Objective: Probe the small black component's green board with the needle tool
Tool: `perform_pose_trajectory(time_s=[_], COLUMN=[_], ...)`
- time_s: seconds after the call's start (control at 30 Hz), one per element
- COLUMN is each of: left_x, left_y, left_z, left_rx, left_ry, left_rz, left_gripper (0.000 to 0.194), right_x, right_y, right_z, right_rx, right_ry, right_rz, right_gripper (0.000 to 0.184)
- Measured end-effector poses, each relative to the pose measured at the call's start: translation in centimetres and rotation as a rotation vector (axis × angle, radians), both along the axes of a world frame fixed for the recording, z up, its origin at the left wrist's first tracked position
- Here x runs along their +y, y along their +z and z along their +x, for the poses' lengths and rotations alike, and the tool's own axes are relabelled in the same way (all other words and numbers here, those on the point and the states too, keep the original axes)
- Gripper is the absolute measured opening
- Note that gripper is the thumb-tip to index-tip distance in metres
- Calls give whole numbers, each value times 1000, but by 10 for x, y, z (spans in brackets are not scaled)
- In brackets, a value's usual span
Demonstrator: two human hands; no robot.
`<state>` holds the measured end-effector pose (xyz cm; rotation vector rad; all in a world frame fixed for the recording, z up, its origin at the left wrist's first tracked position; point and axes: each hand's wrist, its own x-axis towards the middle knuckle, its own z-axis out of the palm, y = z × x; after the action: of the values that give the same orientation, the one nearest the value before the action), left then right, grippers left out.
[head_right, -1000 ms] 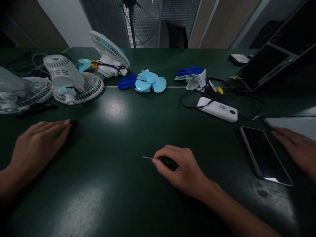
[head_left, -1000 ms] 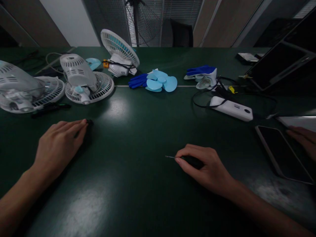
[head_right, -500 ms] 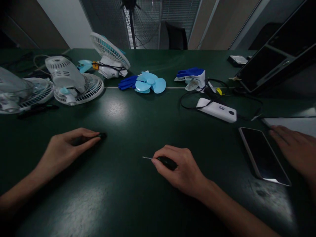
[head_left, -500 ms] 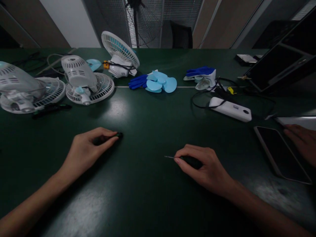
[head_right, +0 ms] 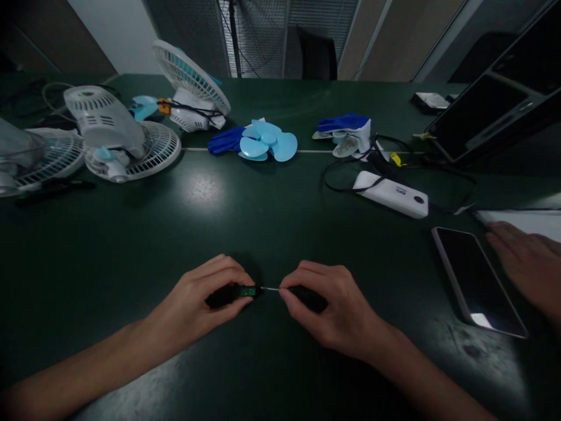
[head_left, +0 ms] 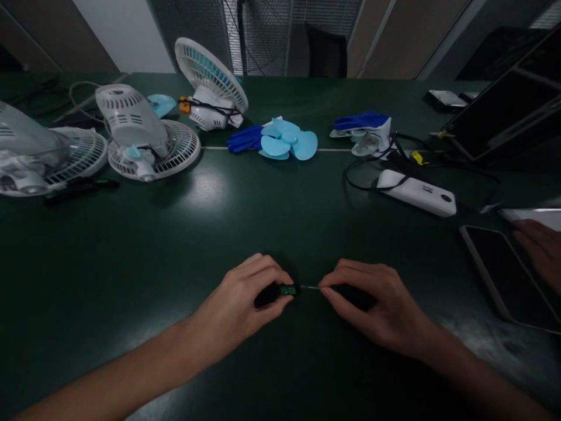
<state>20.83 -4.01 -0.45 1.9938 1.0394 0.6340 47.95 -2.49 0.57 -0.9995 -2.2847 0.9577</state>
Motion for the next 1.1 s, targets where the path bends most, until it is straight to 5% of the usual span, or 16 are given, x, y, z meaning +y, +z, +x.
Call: perform_pose_trajectory(time_s=[0.3, 0.47, 0.73, 0.9, 1.1], left_x=[0, 0, -4, -13, 8], left_y=[1, 0, 4, 2, 2], left_z=[2, 1, -6, -57, -161], left_rx=[-5, 13, 154, 347, 554], left_ry=[-13, -33, -104, -163, 387], left_rz=[16, 39, 105, 248, 203], left_gripper=[16, 14, 20, 30, 32], right_x=[-2, -6, 0, 3, 3], right_y=[-3, 5, 5, 2, 2], right_z=[-6, -21, -11, -5, -7], right_rx=[-12, 235, 197, 143, 117], right_ry=[13, -1, -90, -165, -186], right_rz=[-12, -127, 8, -19, -52], right_gripper=[11, 11, 9, 10, 12])
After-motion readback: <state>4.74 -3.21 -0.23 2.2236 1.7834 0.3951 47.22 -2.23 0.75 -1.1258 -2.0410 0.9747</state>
